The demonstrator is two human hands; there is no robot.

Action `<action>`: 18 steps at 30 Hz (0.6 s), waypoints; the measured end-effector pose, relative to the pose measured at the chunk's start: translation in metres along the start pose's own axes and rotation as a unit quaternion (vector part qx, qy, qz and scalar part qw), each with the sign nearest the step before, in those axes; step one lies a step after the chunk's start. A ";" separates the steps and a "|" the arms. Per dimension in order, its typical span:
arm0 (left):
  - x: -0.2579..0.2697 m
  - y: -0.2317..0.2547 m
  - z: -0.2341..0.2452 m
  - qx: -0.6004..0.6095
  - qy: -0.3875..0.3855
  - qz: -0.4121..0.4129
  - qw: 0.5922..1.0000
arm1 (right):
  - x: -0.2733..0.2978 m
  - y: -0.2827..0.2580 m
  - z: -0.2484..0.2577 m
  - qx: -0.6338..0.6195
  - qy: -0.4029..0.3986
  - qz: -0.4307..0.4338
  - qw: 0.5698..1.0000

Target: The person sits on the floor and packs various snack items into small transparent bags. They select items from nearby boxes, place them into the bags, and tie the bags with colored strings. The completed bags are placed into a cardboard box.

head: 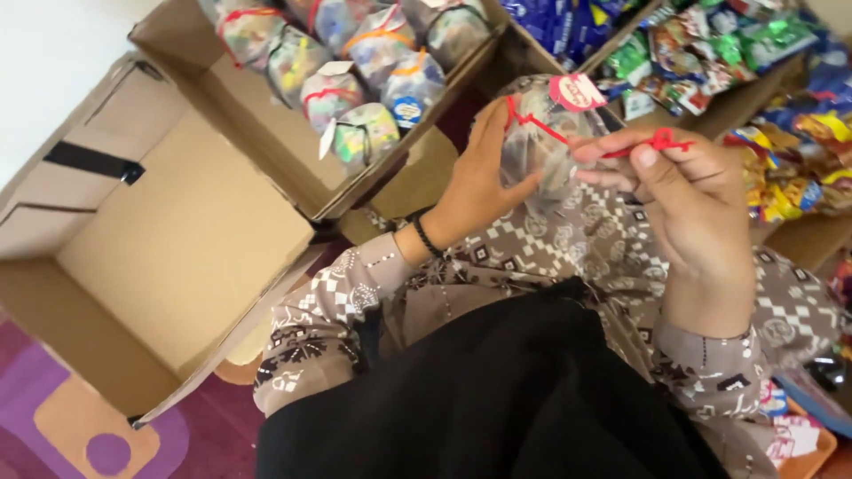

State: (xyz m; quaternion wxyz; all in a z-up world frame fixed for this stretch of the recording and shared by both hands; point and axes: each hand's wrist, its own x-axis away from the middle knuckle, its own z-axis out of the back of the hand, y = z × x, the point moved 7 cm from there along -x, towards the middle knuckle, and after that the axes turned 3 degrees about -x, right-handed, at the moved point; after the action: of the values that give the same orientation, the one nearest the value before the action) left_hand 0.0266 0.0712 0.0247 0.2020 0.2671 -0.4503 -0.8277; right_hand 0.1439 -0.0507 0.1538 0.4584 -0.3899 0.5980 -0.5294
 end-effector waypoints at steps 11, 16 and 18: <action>0.030 -0.094 0.244 -0.209 0.319 0.048 0.923 | -0.049 0.046 -0.007 -0.025 -0.007 -0.048 0.999; 0.071 -0.152 0.355 -0.288 0.440 0.074 0.847 | -0.057 0.088 0.006 -0.062 0.027 -0.089 0.994; 0.076 -0.180 0.384 -0.328 0.457 0.125 0.817 | -0.058 0.101 0.008 -0.042 0.041 -0.129 0.990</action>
State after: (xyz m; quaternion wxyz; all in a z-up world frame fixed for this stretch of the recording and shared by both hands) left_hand -0.2884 0.3644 0.0250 0.5622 0.4738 -0.0371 -0.6769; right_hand 0.1690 0.0158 0.0616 0.3444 -0.4613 0.5825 -0.5738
